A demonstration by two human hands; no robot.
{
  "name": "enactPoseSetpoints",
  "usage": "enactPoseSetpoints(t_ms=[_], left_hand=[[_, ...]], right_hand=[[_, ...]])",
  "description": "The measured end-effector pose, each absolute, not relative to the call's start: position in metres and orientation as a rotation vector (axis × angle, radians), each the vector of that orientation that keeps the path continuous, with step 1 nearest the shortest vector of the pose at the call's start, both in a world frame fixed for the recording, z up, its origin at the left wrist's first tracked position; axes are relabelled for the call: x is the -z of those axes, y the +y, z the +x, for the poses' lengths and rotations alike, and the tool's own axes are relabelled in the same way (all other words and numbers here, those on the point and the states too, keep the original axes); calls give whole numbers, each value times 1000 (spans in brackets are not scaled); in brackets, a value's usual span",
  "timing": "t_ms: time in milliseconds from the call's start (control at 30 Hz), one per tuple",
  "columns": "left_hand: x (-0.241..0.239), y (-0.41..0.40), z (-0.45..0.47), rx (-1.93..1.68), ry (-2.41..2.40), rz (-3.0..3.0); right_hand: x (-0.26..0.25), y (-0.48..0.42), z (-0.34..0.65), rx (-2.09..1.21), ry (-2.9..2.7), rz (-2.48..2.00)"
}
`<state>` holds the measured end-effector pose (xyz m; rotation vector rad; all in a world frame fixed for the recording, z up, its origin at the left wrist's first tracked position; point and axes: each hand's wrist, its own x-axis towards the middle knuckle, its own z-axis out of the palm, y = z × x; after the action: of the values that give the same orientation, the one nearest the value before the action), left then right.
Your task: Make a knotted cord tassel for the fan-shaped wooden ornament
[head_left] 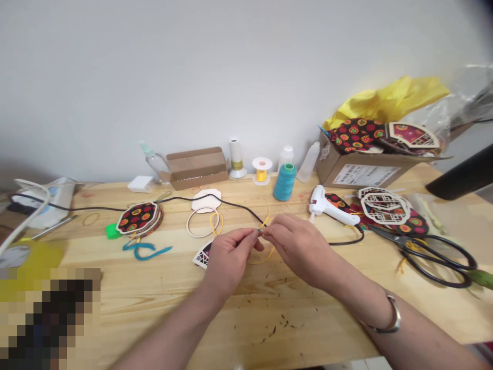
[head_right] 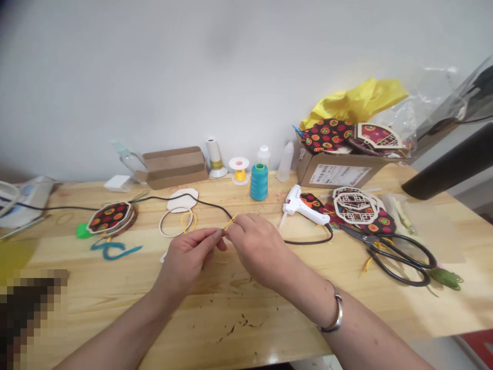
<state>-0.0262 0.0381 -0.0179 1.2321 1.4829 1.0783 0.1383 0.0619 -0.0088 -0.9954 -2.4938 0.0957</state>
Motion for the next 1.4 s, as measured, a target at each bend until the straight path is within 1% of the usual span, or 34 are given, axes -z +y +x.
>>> enactPoseSetpoints(t_ms=[300,400,533,633,733,967,1100,1233,1400], left_hand=[[15,39,-24,-1052,1493,1290],[15,39,-24,-1024,1474,1297],[13,38,-24,-980,1476,1304],[12,37,-23,-960,1445,1285],[12,36,-22,-944,1374,1237],[12,34,-25,-765,1063,962],[10,34,-28,-754,918,775],[10,37,-29,-836,779,637],[11,39,-26,-976,765,580]], right_hand=[[8,63,138,17,-2538,-927],[7,64,139,-14,-2547,-905],[2,67,141,-139,-2545,-863],[-1,70,144,-281,-2521,-837],[-3,74,147,-495,-2444,-799],[-8,83,149,-1237,-2014,-769],[1,89,145,-1663,-1686,-788],[17,91,139,-1800,-1476,-900],[26,89,132,-1819,-1379,-879]])
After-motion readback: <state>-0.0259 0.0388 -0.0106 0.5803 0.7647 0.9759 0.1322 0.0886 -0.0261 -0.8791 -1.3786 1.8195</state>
